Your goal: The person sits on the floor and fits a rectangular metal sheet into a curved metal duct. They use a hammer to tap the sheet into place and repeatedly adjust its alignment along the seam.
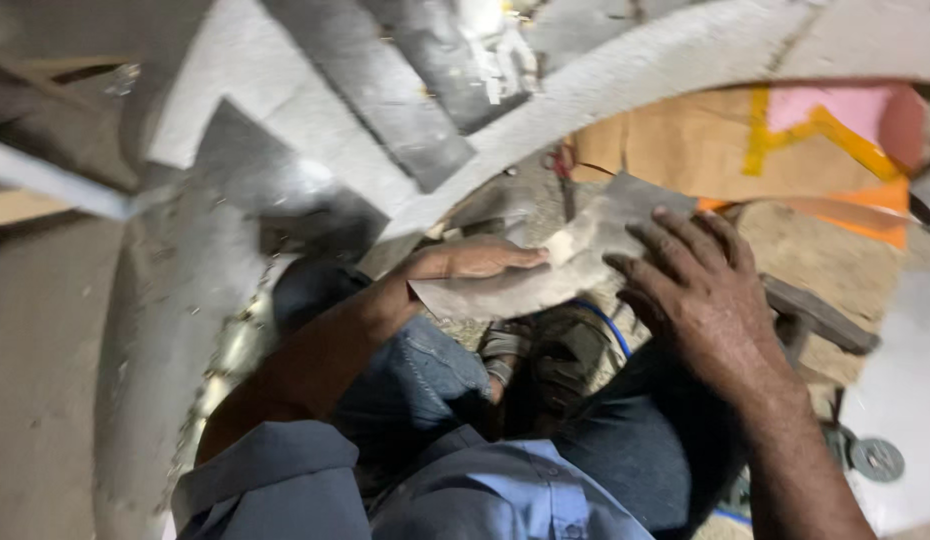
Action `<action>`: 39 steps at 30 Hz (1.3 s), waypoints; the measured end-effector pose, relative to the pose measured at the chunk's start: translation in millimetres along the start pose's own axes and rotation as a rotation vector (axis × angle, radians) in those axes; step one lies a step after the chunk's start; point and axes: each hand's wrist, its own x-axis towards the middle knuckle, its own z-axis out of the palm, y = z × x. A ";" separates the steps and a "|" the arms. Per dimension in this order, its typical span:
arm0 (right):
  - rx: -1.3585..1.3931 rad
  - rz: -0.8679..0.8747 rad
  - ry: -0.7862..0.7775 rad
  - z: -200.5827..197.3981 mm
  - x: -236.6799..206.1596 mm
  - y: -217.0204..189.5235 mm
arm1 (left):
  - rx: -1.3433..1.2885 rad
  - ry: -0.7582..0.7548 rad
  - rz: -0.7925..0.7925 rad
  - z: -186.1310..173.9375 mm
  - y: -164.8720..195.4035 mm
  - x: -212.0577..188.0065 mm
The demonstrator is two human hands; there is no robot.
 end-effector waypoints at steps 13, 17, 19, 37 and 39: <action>1.302 0.469 -0.050 81.1 67.5 -170.0 | -0.114 0.589 0.199 18.9 -13.4 -303.2; 1.706 0.763 -0.102 104.1 91.7 -217.5 | 0.102 0.861 0.382 25.4 8.8 -323.5; 1.784 0.697 -0.030 111.6 106.9 -236.1 | 0.241 0.926 0.353 32.2 17.3 -319.4; 1.467 0.891 0.036 173.2 154.5 -199.3 | 1.450 0.459 -0.200 -72.1 193.0 -306.8; 1.545 1.089 -0.040 203.8 155.2 -230.3 | 1.507 0.433 -0.399 -87.2 206.6 -289.5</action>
